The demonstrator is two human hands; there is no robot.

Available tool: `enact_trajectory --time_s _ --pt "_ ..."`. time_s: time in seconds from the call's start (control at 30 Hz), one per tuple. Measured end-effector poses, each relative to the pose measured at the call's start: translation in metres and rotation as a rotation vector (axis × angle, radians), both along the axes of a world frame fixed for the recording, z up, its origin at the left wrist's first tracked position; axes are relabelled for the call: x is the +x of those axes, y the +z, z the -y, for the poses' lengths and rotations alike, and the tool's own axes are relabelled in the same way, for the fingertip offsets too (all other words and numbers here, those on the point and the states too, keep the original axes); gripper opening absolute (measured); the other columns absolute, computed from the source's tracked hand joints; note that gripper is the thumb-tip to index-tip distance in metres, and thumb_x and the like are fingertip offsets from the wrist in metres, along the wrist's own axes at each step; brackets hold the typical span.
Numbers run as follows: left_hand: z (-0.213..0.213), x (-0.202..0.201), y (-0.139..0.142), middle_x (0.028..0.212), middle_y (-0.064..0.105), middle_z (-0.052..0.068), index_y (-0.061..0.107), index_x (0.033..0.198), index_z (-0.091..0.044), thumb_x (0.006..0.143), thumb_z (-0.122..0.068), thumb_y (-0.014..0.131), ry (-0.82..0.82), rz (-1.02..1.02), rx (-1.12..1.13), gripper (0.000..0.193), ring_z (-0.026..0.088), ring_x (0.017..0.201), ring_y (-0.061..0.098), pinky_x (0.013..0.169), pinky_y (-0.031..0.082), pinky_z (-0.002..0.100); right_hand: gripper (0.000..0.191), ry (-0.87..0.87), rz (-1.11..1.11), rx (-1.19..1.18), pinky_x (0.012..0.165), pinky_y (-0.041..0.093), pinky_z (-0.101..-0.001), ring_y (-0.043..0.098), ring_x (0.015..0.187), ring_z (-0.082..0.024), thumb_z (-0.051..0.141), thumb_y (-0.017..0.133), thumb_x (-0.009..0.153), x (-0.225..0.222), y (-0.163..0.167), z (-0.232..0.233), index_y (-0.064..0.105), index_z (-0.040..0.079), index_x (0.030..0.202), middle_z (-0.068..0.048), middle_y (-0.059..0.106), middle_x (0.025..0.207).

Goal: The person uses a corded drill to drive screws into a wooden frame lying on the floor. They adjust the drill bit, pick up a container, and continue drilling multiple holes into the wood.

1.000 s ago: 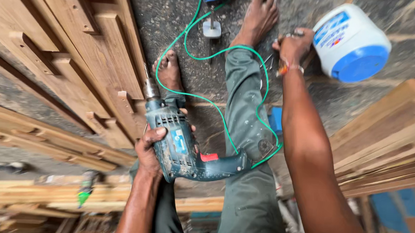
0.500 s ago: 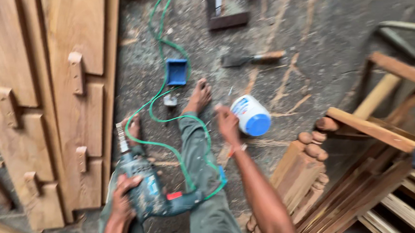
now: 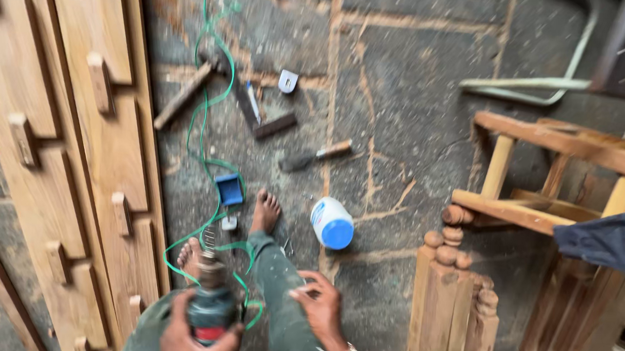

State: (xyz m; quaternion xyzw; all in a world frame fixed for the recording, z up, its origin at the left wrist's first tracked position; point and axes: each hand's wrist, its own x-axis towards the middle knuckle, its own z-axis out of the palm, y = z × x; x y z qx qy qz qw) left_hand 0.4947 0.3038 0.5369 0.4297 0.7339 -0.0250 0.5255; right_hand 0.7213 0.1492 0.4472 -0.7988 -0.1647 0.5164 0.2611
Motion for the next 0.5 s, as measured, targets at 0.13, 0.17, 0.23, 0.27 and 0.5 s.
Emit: enact_trajectory --time_s 0.13,0.17,0.23,0.27,0.5 --pt "-0.034 0.078 0.051 0.090 0.079 0.015 0.058 0.128 -0.023 0.050 -0.039 0.093 -0.122 -0.056 -0.137 0.087 0.034 0.085 0.080 0.083 0.062 0.043 0.044 -0.260 -0.032 0.001 0.066 0.059 -0.0268 0.068 0.072 -0.010 0.000 0.077 0.082 0.073 -0.007 0.037 0.066 0.006 0.124 -0.005 0.075 0.081" --pt "-0.044 0.094 0.059 0.092 0.078 0.015 0.057 0.128 -0.022 0.049 -0.037 0.093 -0.138 -0.021 -0.112 0.088 0.034 0.088 0.079 0.083 0.061 0.044 0.039 -0.262 0.046 -0.079 0.062 0.058 -0.0266 0.069 0.067 -0.010 0.003 0.073 0.086 0.087 -0.008 0.045 0.064 0.008 0.124 -0.005 0.076 0.076" --pt "-0.066 0.121 0.068 0.097 0.077 0.015 0.055 0.129 -0.020 0.048 -0.034 0.092 -0.169 0.054 -0.051 0.090 0.036 0.094 0.077 0.085 0.060 0.046 0.032 -0.448 0.007 -0.244 0.053 0.053 -0.0339 0.065 0.057 -0.018 0.008 0.066 0.092 0.106 -0.007 0.056 0.062 0.013 0.124 -0.009 0.071 0.065" --pt "-0.078 0.132 0.069 0.103 0.075 0.015 0.054 0.130 -0.020 0.049 -0.034 0.092 -0.202 0.066 -0.074 0.091 0.036 0.096 0.076 0.086 0.059 0.046 0.031 -0.628 -0.115 -0.330 0.048 0.050 -0.0414 0.062 0.051 -0.026 0.009 0.063 0.094 0.112 -0.004 0.059 0.060 0.015 0.125 -0.014 0.064 0.059" --pt "-0.184 0.207 -0.012 0.107 0.075 0.015 0.055 0.123 -0.015 0.057 -0.034 0.087 -0.220 0.124 -0.146 0.075 0.036 0.102 0.074 0.090 0.057 0.046 0.024 -0.465 -0.048 -0.576 0.054 0.050 -0.0421 0.063 0.057 -0.027 0.018 0.061 0.099 0.193 -0.040 -0.076 0.063 0.012 0.122 -0.015 0.066 0.068"
